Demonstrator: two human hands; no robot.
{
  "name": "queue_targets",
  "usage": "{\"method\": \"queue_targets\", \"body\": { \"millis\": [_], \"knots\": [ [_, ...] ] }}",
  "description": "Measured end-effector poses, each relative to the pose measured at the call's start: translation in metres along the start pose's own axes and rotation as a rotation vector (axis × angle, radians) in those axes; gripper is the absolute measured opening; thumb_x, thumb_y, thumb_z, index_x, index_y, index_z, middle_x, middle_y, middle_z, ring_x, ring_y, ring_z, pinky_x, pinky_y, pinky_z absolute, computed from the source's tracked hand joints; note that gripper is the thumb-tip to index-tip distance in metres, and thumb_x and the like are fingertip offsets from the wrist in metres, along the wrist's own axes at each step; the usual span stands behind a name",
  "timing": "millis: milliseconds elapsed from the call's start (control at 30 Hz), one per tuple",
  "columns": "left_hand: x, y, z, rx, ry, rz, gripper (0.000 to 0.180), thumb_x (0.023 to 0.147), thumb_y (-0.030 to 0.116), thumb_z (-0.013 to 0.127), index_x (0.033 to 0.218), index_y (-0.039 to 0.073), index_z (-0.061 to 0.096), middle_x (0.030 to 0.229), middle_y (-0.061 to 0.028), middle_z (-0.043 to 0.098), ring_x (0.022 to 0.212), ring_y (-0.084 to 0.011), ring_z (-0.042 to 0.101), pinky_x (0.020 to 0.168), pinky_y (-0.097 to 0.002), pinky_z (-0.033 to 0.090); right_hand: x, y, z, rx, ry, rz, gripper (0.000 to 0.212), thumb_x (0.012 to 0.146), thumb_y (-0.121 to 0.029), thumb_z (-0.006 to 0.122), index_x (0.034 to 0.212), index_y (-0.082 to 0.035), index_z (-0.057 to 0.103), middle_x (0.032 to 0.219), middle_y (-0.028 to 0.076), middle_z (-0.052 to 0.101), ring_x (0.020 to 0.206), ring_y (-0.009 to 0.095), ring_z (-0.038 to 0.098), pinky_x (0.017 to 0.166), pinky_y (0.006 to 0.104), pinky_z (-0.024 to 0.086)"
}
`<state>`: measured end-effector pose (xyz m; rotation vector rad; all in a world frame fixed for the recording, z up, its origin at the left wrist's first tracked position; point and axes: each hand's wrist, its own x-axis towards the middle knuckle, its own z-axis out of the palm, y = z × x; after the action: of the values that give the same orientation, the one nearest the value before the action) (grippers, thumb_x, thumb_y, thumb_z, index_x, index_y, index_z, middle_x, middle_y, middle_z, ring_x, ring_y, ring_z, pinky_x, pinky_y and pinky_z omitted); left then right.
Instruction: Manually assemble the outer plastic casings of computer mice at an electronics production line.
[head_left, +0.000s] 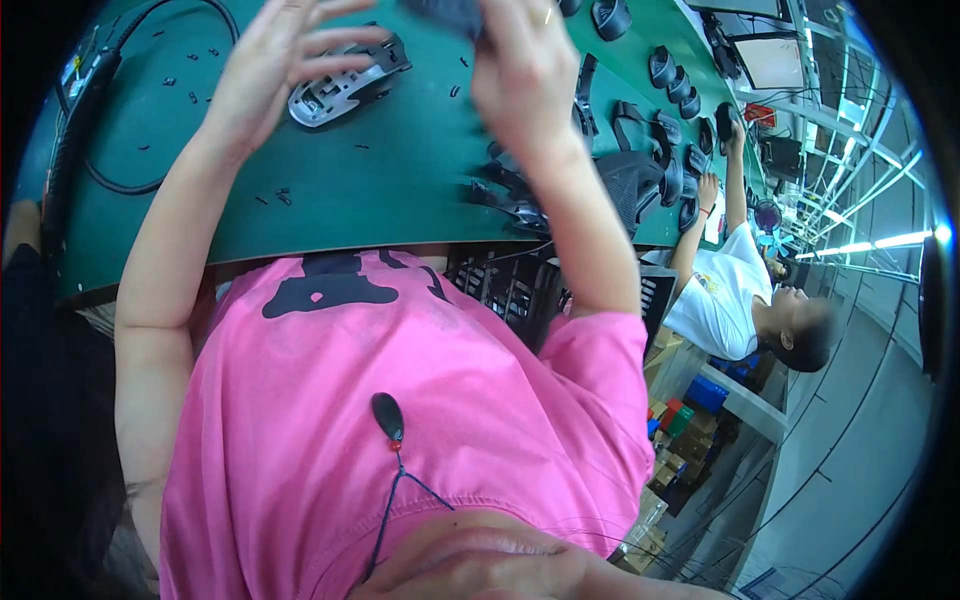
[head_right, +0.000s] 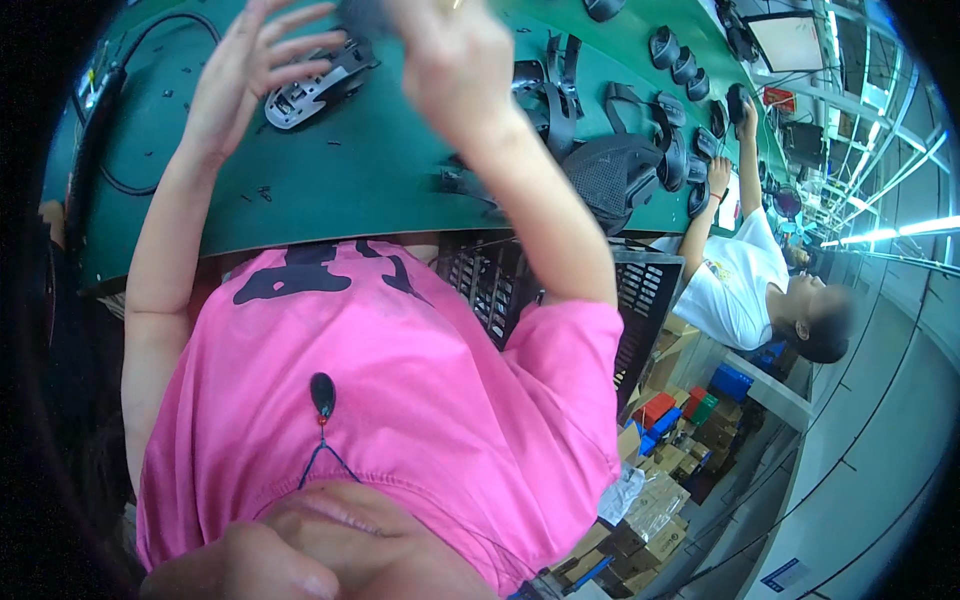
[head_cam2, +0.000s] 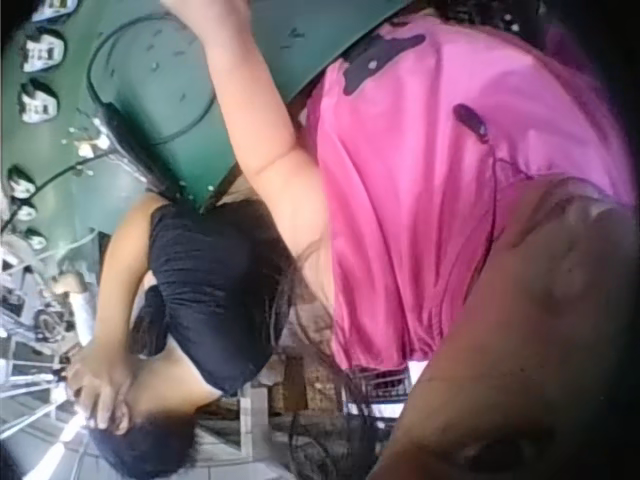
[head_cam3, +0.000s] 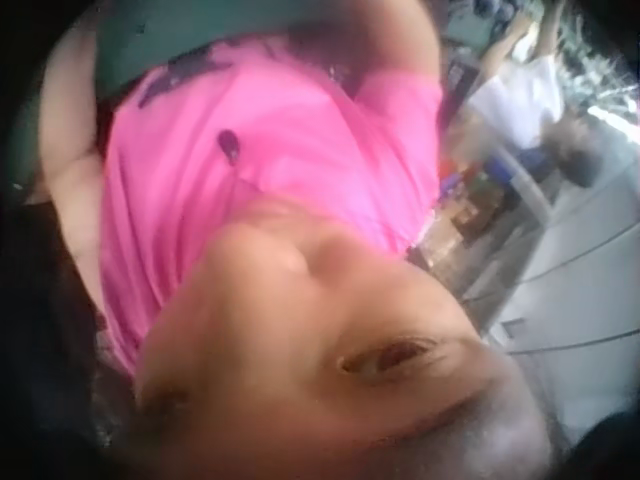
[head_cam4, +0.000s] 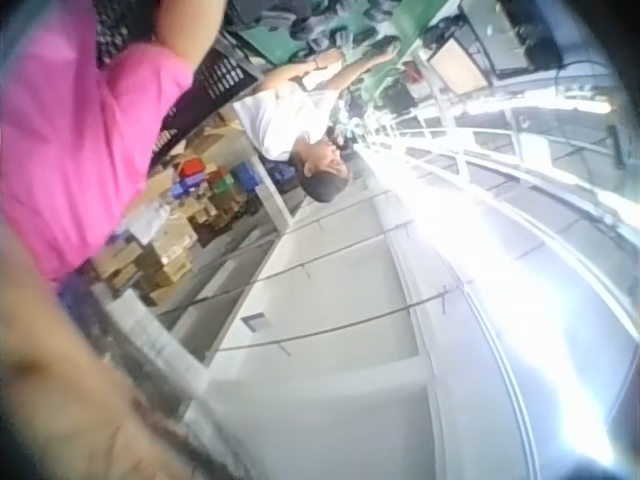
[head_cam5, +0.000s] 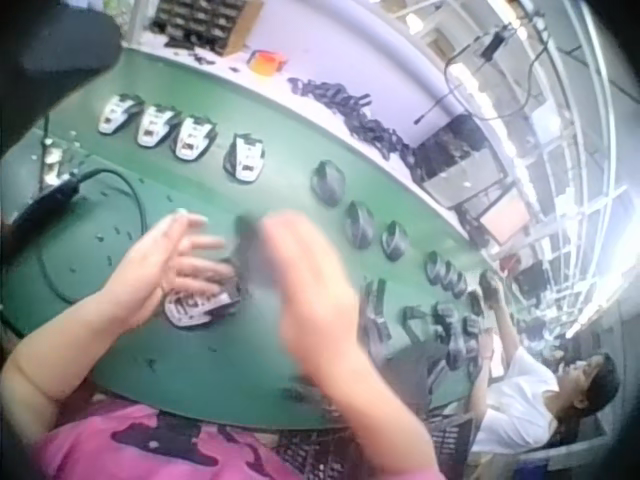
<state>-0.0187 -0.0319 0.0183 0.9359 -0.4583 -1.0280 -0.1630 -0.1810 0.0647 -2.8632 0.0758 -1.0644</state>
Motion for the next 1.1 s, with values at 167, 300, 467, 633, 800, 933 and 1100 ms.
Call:
{"method": "queue_targets", "body": {
  "millis": [167,300,467,633,800,933,1100],
  "knots": [
    [0.011,-0.013,-0.010,0.201,0.246,0.252,0.047,0.104,0.040,0.045,0.132,0.003,0.040,0.122,-0.0145,0.054,0.103,-0.0214,0.063,0.082,-0.0322,0.054,0.019,0.101,0.045,-0.215,-0.048,0.201,0.055,0.084,-0.002,0.059,0.137,-0.004,0.048,0.137,0.022,0.051,0.128,0.037,0.048,0.104,0.0424,0.042],
    [0.012,-0.024,-0.011,0.240,0.229,0.301,0.043,0.104,0.035,0.046,0.132,0.002,0.040,0.122,-0.0133,0.053,0.102,-0.0203,0.062,0.083,-0.0310,0.053,-0.016,0.169,0.107,-0.142,-0.299,0.273,0.059,0.089,-0.023,0.065,0.141,-0.004,0.045,0.147,0.022,0.041,0.139,0.036,0.036,0.116,0.0427,0.030],
    [0.008,-0.027,-0.018,0.255,0.177,0.316,0.041,0.103,0.031,0.048,0.132,0.002,0.040,0.121,-0.0126,0.053,0.102,-0.0196,0.061,0.083,-0.0301,0.053,0.000,0.136,0.053,-0.198,-0.647,0.259,0.043,0.088,-0.022,0.064,0.127,-0.005,0.058,0.131,0.020,0.056,0.125,0.036,0.050,0.106,0.0434,0.040],
    [0.006,-0.028,-0.016,0.257,0.071,0.320,0.042,0.103,0.030,0.050,0.132,0.002,0.040,0.122,-0.0131,0.052,0.104,-0.0204,0.061,0.085,-0.0302,0.053,-0.030,0.079,-0.038,-0.407,-1.024,0.275,0.053,0.077,-0.017,0.075,0.127,-0.011,0.058,0.128,0.015,0.060,0.121,0.031,0.055,0.096,0.0417,0.050],
    [0.007,-0.037,-0.028,0.356,-0.007,0.402,0.036,0.103,0.022,0.051,0.132,0.001,0.047,0.131,-0.0130,0.056,0.115,-0.0228,0.059,0.096,-0.0327,0.048,-0.086,0.092,-0.033,-0.527,-0.993,0.195,0.041,0.075,-0.022,0.077,0.109,-0.008,0.059,0.103,0.012,0.061,0.104,0.030,0.060,0.082,0.0399,0.053],
    [-0.002,-0.027,-0.016,0.768,-0.042,0.535,0.045,0.097,0.027,0.059,0.132,0.001,0.049,0.132,-0.0151,0.054,0.122,-0.0261,0.054,0.104,-0.0363,0.042,-0.055,0.061,-0.038,-0.454,-0.739,0.208,0.021,0.079,-0.011,0.069,0.097,-0.006,0.059,0.096,0.013,0.058,0.097,0.031,0.059,0.075,0.0401,0.053],
    [-0.017,-0.020,-0.001,0.972,-0.215,0.550,0.059,0.094,0.034,0.063,0.140,0.002,0.045,0.138,-0.0230,0.049,0.129,-0.0365,0.047,0.107,-0.0411,0.039,-0.013,-0.010,-0.029,-0.179,-0.516,-0.067,0.016,0.077,-0.004,0.059,0.093,-0.003,0.055,0.093,0.012,0.058,0.082,0.028,0.064,0.065,0.0384,0.053]
  ]
}}
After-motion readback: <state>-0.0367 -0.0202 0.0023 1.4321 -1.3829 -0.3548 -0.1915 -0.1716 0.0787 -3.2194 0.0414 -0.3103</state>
